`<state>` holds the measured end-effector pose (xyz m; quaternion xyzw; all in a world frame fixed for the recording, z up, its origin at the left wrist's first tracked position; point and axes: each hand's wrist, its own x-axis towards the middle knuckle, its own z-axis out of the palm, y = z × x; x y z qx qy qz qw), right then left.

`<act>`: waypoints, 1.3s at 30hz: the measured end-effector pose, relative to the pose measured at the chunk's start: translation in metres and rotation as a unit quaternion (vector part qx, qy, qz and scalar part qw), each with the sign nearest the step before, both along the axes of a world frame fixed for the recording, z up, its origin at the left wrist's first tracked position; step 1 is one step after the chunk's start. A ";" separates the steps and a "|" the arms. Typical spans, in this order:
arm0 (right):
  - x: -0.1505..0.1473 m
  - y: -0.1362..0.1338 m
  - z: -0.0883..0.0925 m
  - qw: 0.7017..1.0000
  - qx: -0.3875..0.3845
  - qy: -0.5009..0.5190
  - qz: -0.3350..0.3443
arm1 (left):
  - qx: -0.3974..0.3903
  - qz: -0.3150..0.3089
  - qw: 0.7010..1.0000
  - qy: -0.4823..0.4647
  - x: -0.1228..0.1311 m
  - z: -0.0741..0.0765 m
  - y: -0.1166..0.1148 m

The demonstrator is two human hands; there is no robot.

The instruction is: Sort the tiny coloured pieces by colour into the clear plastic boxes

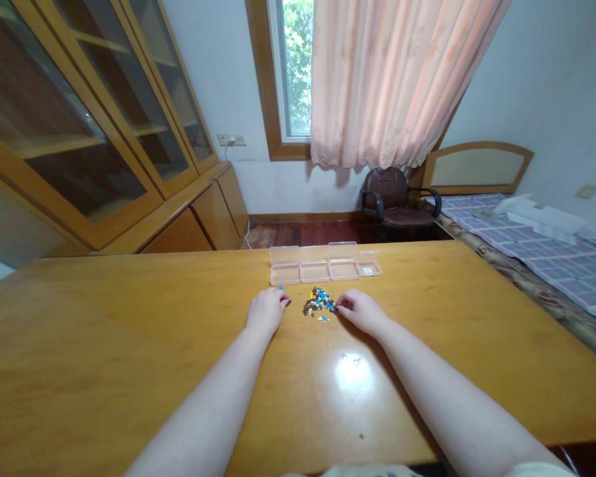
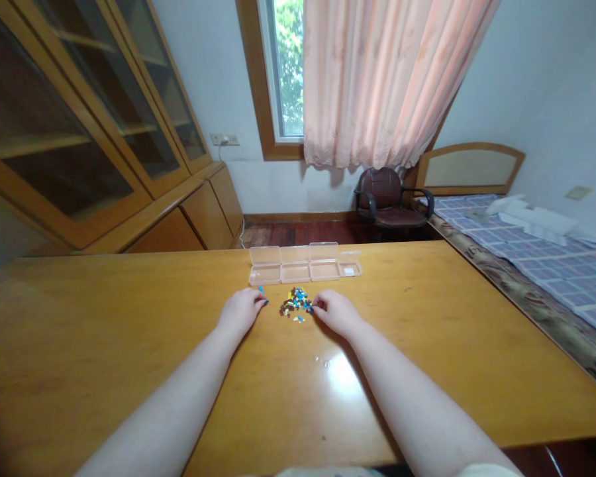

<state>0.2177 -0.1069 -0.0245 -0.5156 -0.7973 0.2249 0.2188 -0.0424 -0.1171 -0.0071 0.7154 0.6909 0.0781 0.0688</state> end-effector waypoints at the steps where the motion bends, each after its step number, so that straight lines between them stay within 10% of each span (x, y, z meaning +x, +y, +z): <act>1: 0.000 -0.001 0.000 1.000 0.005 -0.006 0.012 | -0.004 0.003 1.000 -0.002 0.001 0.000 0.000; 11: 0.002 -0.003 0.001 0.997 0.015 -0.062 0.037 | -0.061 0.121 0.987 0.087 -0.008 0.012 -0.005; 39: 0.001 -0.005 0.009 0.995 -0.010 -0.097 0.035 | -0.020 0.034 0.996 0.074 0.018 -0.005 -0.019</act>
